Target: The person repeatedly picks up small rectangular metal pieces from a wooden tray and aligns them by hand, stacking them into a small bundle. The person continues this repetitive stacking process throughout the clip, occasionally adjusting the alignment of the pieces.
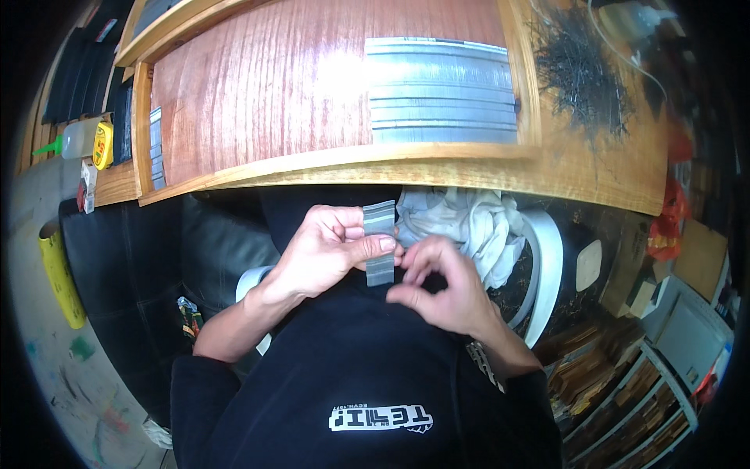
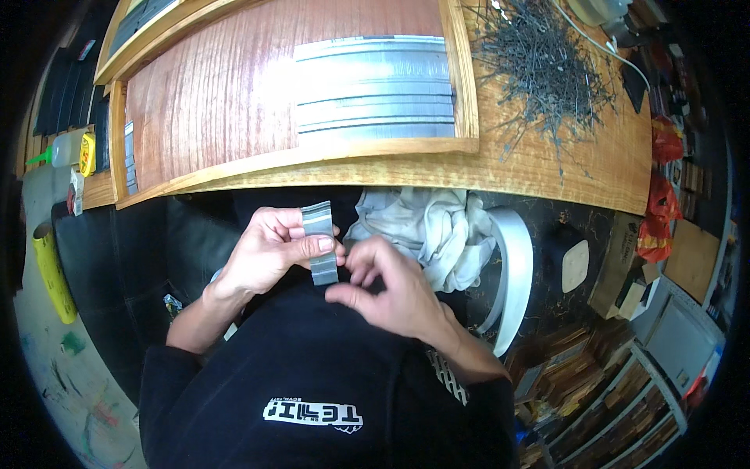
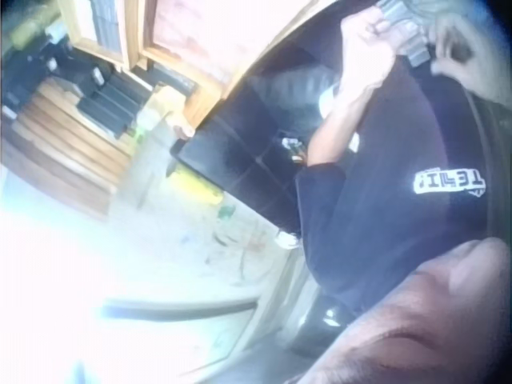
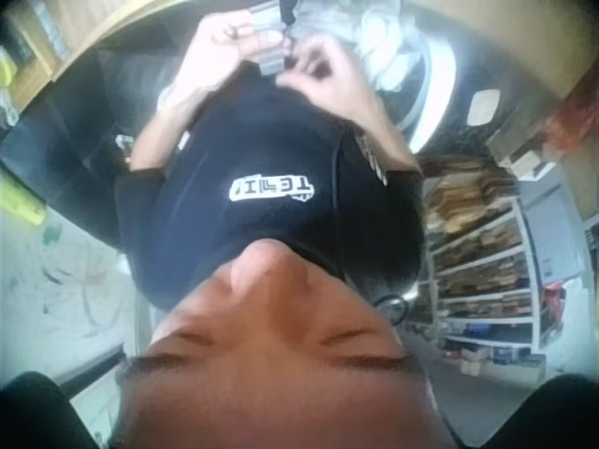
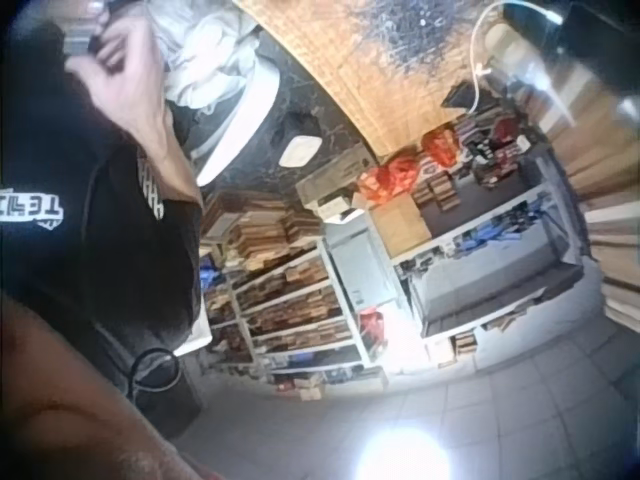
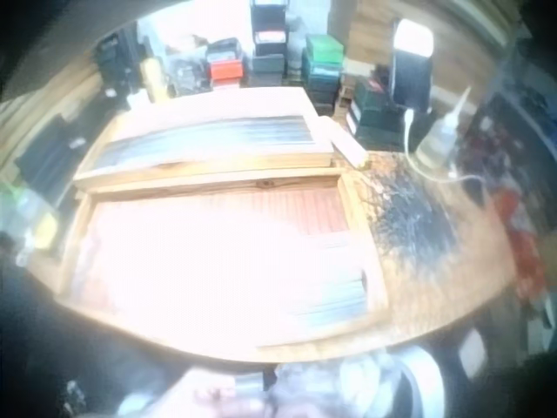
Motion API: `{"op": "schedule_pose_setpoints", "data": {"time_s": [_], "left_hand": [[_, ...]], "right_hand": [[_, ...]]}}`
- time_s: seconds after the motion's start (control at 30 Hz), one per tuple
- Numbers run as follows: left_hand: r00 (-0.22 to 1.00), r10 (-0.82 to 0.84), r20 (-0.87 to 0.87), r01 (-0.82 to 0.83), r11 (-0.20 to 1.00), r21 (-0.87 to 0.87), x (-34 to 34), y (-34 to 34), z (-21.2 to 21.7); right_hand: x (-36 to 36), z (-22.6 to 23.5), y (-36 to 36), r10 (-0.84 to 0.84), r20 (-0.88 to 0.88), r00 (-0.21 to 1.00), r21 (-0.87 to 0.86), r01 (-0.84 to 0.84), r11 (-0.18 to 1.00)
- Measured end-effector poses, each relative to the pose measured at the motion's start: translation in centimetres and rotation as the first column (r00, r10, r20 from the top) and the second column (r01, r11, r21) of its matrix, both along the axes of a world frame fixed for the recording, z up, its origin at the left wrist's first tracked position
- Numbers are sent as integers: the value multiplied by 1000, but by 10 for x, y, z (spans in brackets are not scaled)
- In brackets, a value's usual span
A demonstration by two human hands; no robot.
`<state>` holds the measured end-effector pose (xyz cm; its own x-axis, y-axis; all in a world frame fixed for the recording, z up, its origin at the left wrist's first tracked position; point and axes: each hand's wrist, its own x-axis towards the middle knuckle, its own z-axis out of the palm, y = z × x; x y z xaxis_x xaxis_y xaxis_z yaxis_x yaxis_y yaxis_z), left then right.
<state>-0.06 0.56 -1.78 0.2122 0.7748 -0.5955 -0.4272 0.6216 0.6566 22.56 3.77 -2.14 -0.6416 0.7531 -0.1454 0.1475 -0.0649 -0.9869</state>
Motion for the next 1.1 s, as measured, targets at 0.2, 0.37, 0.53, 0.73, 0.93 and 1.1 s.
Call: {"op": "schedule_pose_setpoints", "data": {"time_s": [0.2, 0.37, 0.53, 0.73, 0.93, 1.1], "left_hand": [[997, -6, 73, 6, 1000, -2, 1, 20, 8], [991, 39, 127, -38, 999, -13, 2, 30, 7], [992, 6, 127, 8, 994, -104, -5, 33, 12], [989, -58, 139, 69, 995, -77, -6, 33, 7], [991, -10, 133, 18, 998, -55, -13, 27, 9], [997, -13, 73, 9, 998, 56, -7, 29, 3]], "right_hand": [[1, -11, -15, 121, -96, 988, 231, -96, 968], [-16, -16, -13, -35, -122, 992, 251, 65, 966], [-23, -16, -14, -41, -152, 988, 243, 77, 967], [-18, -8, -8, 75, -87, 993, 123, -65, 990], [3, 23, 50, 189, 118, 975, -84, -180, 980], [-29, 4, 48, -151, -58, 987, -464, 108, 879]]}}
